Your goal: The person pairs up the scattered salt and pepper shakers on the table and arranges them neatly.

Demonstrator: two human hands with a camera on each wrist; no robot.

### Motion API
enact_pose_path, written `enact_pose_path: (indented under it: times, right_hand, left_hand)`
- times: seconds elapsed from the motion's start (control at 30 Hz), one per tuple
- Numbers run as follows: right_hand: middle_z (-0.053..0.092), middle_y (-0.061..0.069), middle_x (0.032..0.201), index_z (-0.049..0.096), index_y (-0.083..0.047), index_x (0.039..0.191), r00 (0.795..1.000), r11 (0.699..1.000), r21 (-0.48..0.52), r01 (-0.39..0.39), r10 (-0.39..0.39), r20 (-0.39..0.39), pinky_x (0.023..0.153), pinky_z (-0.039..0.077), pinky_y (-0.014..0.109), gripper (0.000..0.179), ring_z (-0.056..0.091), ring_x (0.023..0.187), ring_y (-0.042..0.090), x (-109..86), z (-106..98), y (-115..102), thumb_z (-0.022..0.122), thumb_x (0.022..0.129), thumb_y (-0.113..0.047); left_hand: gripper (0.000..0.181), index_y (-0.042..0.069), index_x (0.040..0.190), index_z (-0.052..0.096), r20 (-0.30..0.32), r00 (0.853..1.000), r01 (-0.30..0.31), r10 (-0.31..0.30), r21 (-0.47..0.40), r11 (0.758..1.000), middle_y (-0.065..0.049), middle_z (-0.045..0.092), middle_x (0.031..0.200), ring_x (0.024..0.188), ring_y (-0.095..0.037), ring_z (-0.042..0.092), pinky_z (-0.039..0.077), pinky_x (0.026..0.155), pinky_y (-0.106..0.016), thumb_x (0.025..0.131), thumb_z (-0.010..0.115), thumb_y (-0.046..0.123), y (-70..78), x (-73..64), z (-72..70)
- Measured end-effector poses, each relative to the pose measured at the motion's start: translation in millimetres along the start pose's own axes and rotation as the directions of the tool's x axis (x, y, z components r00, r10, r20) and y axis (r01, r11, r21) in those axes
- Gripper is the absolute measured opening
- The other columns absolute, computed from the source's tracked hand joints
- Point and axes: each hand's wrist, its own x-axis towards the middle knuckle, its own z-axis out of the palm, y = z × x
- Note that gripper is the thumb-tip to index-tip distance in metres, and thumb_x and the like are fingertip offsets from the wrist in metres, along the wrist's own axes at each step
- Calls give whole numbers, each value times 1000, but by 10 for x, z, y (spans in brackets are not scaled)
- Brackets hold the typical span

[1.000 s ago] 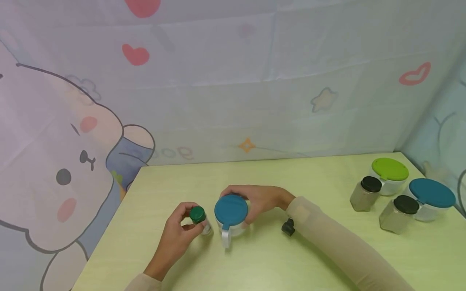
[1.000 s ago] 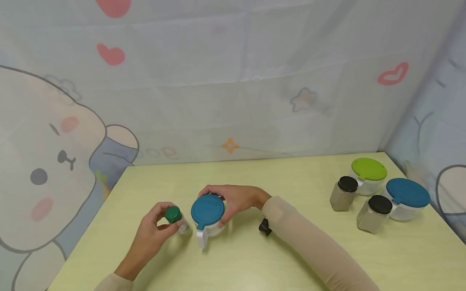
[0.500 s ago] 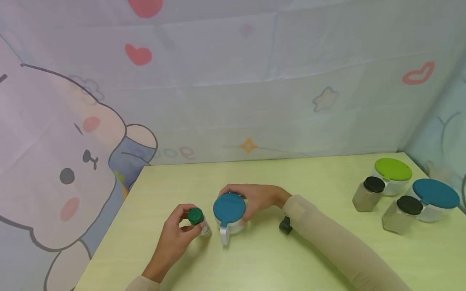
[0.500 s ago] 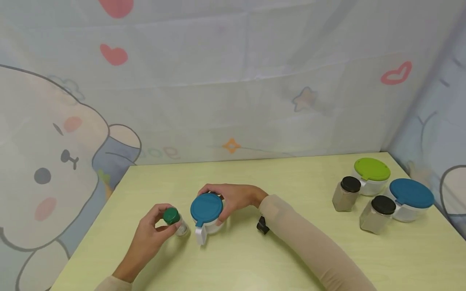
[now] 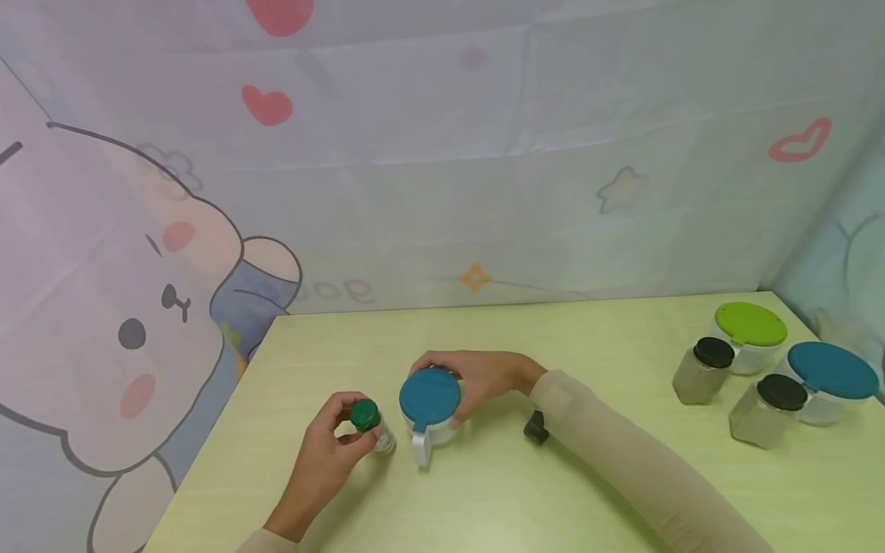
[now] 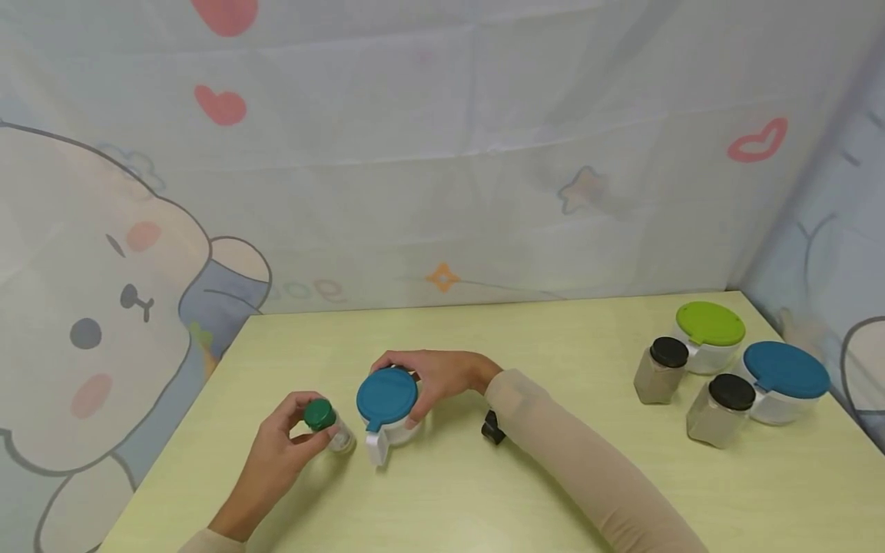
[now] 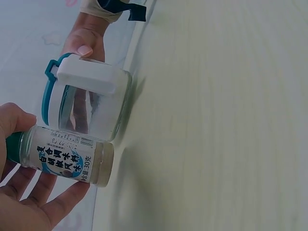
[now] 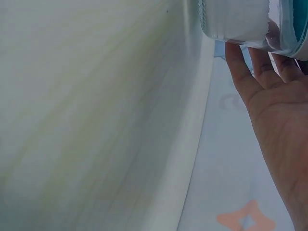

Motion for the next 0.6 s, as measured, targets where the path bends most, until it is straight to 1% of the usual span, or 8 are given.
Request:
enact_pose_path:
  times: [0.2,0.4,0.6]
  right_hand:
    - [55,-11,138,44,-34,142,1000,1000,-17,-1,1,3,113,40,41,79,49,129,13,37,14,5,87,76,-28]
    - [54,-10,139,44,-34,143,1000,1000,-10,-8,8,9,113,39,41,81,49,129,14,75,21,14,88,75,-29]
    - [54,-10,139,43,-34,143,1000,1000,-12,-6,6,17,113,39,40,82,49,130,14,118,32,17,88,75,-29]
  left_hand:
    - [40,14,119,61,-6,1000,6,-6,-2,1000,-4,63,115,107,-21,61,58,83,-26,86,78,0,-37,-2,-21]
    - [40,12,120,61,-11,1000,7,-7,-15,1000,-5,63,116,106,-19,60,58,83,-25,86,78,2,-36,-23,-37]
    - [40,12,121,61,-16,1000,15,-15,-5,1000,-4,63,117,106,-18,60,58,83,-24,86,79,3,-39,-32,-45]
